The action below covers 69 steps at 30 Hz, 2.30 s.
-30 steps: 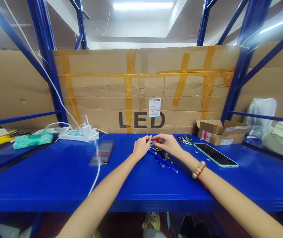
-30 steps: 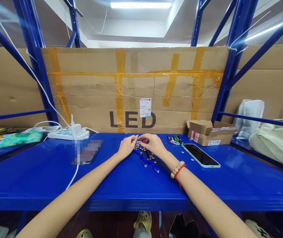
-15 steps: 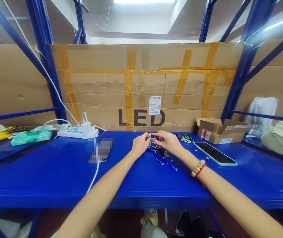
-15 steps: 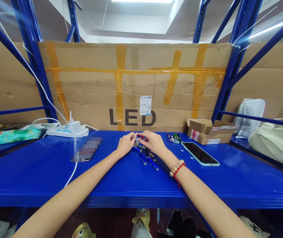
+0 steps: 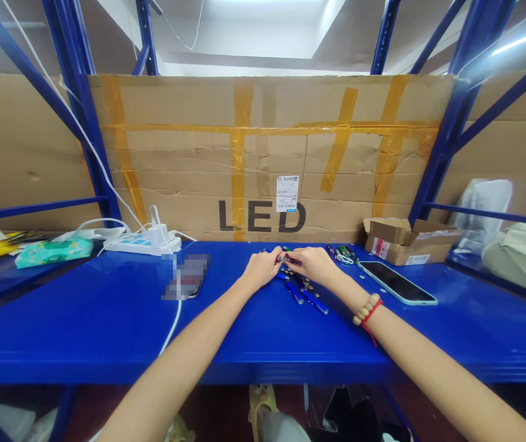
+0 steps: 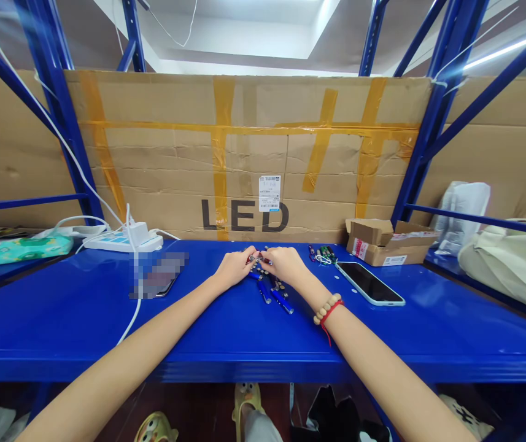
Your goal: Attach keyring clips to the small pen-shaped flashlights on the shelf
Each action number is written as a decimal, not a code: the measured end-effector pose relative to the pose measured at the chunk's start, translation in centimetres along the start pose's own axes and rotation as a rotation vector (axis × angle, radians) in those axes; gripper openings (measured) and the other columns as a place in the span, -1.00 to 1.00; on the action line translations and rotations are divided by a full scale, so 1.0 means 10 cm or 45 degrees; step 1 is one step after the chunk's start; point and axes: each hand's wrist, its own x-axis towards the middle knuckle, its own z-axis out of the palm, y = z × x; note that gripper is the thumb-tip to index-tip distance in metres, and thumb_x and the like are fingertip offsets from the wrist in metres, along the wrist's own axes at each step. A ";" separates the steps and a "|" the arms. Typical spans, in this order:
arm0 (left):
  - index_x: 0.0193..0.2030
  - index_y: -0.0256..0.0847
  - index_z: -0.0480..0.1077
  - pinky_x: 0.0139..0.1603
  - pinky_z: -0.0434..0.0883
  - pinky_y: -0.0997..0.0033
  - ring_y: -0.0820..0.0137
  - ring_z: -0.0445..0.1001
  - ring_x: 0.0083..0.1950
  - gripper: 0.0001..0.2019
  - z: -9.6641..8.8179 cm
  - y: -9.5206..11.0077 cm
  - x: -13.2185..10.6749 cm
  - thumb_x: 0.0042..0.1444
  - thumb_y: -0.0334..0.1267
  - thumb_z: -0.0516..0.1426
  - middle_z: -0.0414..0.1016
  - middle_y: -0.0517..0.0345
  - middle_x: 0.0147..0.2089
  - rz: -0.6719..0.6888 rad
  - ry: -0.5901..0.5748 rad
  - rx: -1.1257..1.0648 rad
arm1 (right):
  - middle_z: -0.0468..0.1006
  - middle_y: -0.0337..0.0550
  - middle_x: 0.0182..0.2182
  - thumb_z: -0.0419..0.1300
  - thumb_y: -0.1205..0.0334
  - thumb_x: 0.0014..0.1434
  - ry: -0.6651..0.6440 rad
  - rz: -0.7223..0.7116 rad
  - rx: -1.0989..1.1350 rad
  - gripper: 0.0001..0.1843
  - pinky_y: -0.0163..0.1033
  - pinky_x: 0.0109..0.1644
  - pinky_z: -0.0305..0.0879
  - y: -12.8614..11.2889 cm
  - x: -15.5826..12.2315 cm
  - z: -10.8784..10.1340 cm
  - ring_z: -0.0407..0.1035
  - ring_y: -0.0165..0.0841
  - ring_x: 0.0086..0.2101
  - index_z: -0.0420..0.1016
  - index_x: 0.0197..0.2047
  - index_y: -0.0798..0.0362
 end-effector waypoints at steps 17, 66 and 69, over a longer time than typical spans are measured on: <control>-0.17 -0.08 0.30 -0.26 0.25 0.45 0.33 0.46 -0.20 -0.65 -0.04 0.03 -0.03 0.21 -0.04 -0.23 0.51 0.14 -0.30 -0.127 0.057 -0.034 | 0.46 -0.13 -0.46 -0.03 0.25 0.18 0.108 0.032 0.232 -0.74 -0.39 -0.41 0.04 -0.01 0.03 0.02 0.29 -0.45 -0.46 0.48 -0.32 0.10; -0.19 -0.30 0.38 -0.28 0.32 0.32 0.20 0.47 -0.20 -0.66 -0.02 -0.04 0.02 0.14 -0.14 -0.11 0.50 -0.13 -0.27 -0.077 -0.036 0.322 | 0.40 -0.28 -0.56 0.12 0.18 0.04 0.131 0.477 1.333 -0.57 -0.40 -0.66 0.27 -0.26 0.07 0.17 0.31 -0.49 -0.66 0.34 -0.01 0.12; -0.20 -0.30 0.39 -0.28 0.32 0.33 0.21 0.48 -0.21 -0.64 -0.01 -0.01 0.01 0.16 -0.15 -0.14 0.50 -0.12 -0.28 -0.051 -0.018 0.312 | 0.36 -0.30 -0.59 0.12 0.20 0.03 0.107 0.443 1.438 -0.67 -0.41 -0.68 0.25 -0.24 0.08 0.19 0.28 -0.51 -0.67 0.42 -0.12 0.11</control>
